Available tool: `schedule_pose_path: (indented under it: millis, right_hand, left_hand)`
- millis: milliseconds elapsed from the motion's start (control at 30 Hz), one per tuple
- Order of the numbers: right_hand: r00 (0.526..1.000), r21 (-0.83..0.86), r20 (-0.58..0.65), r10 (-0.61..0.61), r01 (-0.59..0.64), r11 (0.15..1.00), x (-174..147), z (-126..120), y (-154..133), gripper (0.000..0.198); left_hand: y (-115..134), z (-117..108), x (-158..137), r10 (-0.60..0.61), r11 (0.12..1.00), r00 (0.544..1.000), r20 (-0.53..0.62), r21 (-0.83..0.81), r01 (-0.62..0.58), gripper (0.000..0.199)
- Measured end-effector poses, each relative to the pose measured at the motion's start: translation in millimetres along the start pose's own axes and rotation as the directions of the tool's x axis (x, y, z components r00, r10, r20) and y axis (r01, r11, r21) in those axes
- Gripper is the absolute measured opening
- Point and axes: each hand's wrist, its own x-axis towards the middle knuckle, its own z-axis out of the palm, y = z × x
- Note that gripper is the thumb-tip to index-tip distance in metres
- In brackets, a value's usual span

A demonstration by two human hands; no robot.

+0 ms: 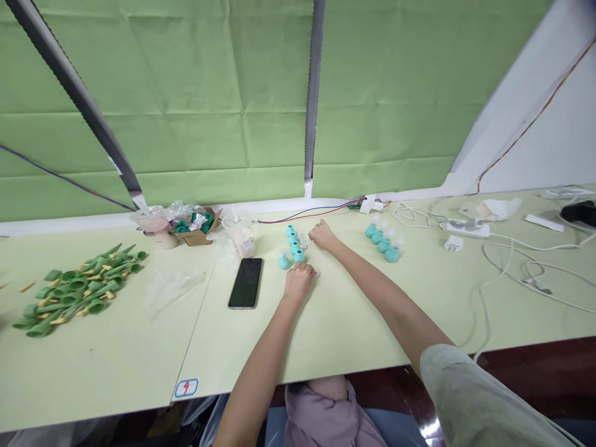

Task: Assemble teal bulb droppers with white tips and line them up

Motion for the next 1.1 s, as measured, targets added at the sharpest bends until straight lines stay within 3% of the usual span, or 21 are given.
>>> schedule_pose_path:
  millis: [133,233,367,433,633,700,733,833,900,933,1000,1100]
  right_hand:
    - [0.998,0.043,-0.062,0.004,-0.001,0.999,-7.1,-15.8,0.1,0.024]
    - [0.993,0.225,-0.116,-0.015,0.041,0.974,-21.2,-30.2,0.8,0.024]
    - [0.97,0.619,0.02,-0.242,0.178,0.765,-55.1,-39.6,-1.7,0.031]
    - [0.954,0.718,0.014,-0.299,0.198,0.667,-73.1,-39.1,-6.9,0.03]
    - [0.991,0.791,-0.09,-0.094,0.129,0.599,-96.3,-27.7,-21.2,0.026]
    - [0.994,0.778,-0.109,-0.032,0.105,0.62,-92.7,-20.8,-19.9,0.02]
    - [0.992,0.764,-0.126,0.013,0.088,0.64,-89.3,-16.9,-18.6,0.017]
    - [0.97,0.73,-0.178,0.163,0.019,0.683,-75.2,-4.7,-15.2,0.013]
    - [0.962,0.714,-0.155,0.226,-0.049,0.699,-65.3,1.8,-15.4,0.013]
    - [0.961,0.702,-0.126,0.246,-0.088,0.707,-60.8,4.3,-16.4,0.014]
    - [0.958,0.676,-0.079,0.276,-0.152,0.721,-53.4,7.8,-19.6,0.014]
    - [0.954,0.653,-0.058,0.293,-0.186,0.734,-45.9,11.1,-24.8,0.013]
  left_hand:
    - [0.8,-2.3,0.0,-0.025,0.999,1.0,-0.017,-0.025,0.025,0.02]
    - [1.7,-6.3,0.1,-0.072,0.997,0.996,-0.051,-0.045,0.07,0.02]
    - [1.8,-13.6,-1.0,-0.145,0.987,0.979,-0.145,-0.097,0.132,0.022]
    - [1.8,-15.7,-2.0,-0.171,0.982,0.968,-0.181,-0.113,0.152,0.024]
    - [6.0,-16.5,-4.9,-0.139,0.986,0.958,-0.251,-0.125,0.111,0.026]
    - [7.3,-20.6,-5.9,-0.187,0.979,0.908,-0.374,-0.141,0.144,0.03]
    - [7.3,-23.6,-6.3,-0.244,0.968,0.858,-0.452,-0.158,0.192,0.035]
    - [3.7,-33.2,-6.6,-0.46,0.884,0.634,-0.622,-0.257,0.39,0.05]
    - [-1.4,-36.1,-5.9,-0.569,0.811,0.522,-0.635,-0.328,0.485,0.056]
    - [-4.1,-35.7,-5.4,-0.612,0.778,0.493,-0.618,-0.357,0.517,0.058]
    - [-9.0,-31.5,-4.2,-0.673,0.73,0.483,-0.56,-0.4,0.554,0.06]
    - [-13.5,-21.0,-2.4,-0.687,0.726,0.547,-0.478,-0.419,0.545,0.059]
